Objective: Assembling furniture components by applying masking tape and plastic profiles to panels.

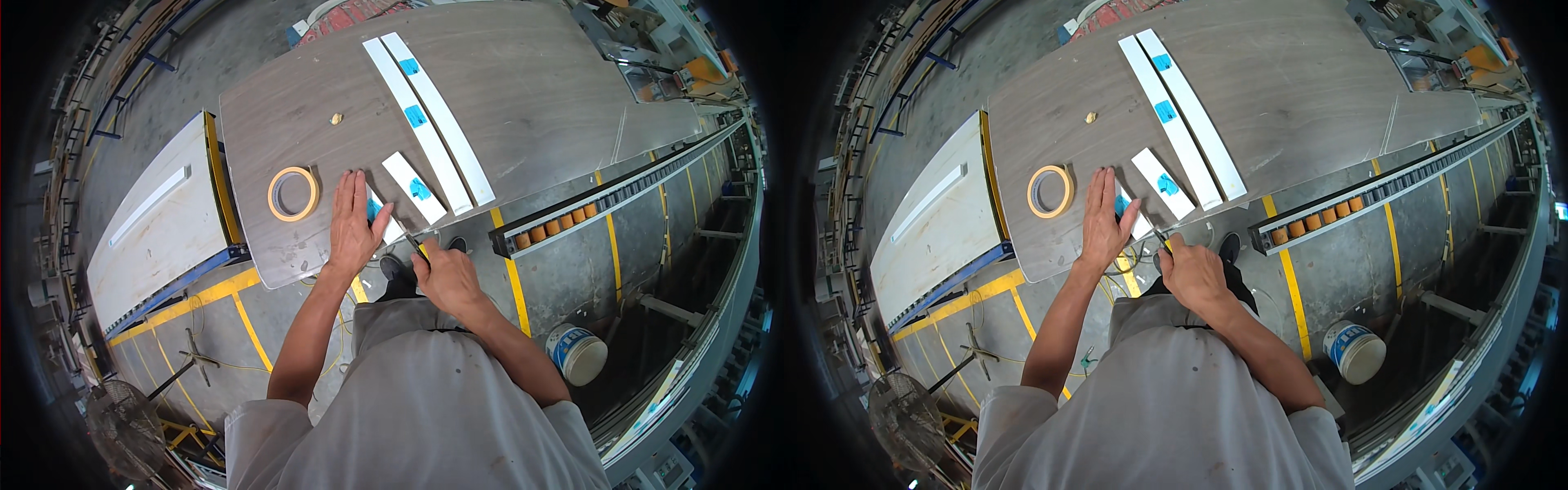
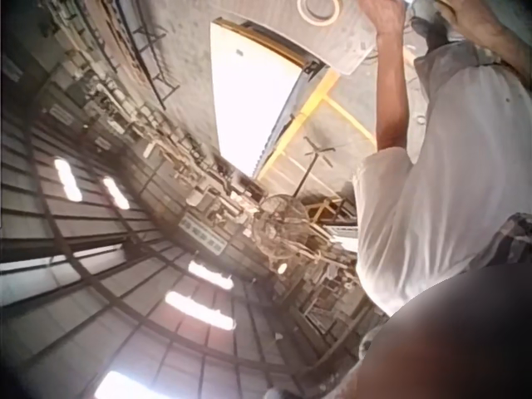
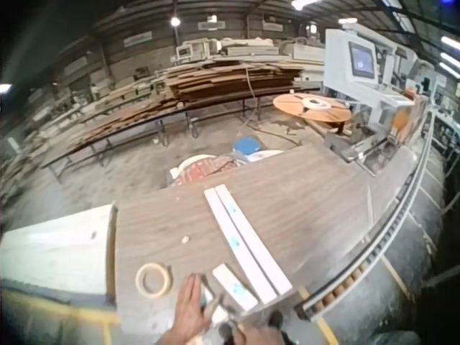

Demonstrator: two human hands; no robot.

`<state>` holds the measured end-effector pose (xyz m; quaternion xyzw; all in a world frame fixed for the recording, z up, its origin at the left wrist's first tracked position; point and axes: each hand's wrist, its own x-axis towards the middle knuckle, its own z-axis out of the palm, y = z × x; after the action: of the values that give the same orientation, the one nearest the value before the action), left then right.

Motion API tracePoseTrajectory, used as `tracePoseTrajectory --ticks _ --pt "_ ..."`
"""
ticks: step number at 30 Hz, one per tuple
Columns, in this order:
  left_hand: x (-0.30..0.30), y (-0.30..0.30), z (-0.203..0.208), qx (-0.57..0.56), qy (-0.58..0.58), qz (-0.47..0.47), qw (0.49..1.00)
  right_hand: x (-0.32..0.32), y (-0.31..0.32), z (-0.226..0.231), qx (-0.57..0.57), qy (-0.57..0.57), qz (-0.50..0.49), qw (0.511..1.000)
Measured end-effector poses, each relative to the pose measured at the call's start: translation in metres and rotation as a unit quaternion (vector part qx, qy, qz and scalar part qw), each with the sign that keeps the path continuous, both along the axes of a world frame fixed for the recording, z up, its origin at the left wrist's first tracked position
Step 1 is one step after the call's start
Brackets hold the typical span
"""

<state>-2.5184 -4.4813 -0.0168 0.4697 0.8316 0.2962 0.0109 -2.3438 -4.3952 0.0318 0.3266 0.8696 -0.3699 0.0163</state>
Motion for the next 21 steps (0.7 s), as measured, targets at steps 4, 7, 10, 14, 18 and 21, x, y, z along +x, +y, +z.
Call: tracePoseTrajectory --ticks 4,7,10,14,18,21 --pt "0.001 0.0 0.001 -0.003 -0.009 0.004 1.0 0.0 0.001 -0.005 -0.002 0.0 0.006 1.0" --pt "0.001 0.0 0.001 -0.004 -0.01 0.006 1.0 0.0 -0.001 -0.007 0.004 -0.014 0.01 1.0" --pt "0.001 0.0 0.001 -0.007 -0.008 0.006 1.0 0.0 -0.003 -0.01 0.009 -0.017 0.005 1.0" --pt "0.003 0.001 0.003 -0.012 -0.021 0.012 1.0 0.0 -0.006 -0.016 0.013 -0.029 -0.001 1.0" --pt "0.003 0.002 0.002 -0.003 -0.011 0.014 1.0 0.005 -0.01 -0.015 0.016 -0.034 -0.018 0.999" --pt "0.003 0.001 0.002 -0.001 -0.015 0.02 1.0 0.021 -0.015 -0.016 0.017 -0.036 -0.047 0.998"
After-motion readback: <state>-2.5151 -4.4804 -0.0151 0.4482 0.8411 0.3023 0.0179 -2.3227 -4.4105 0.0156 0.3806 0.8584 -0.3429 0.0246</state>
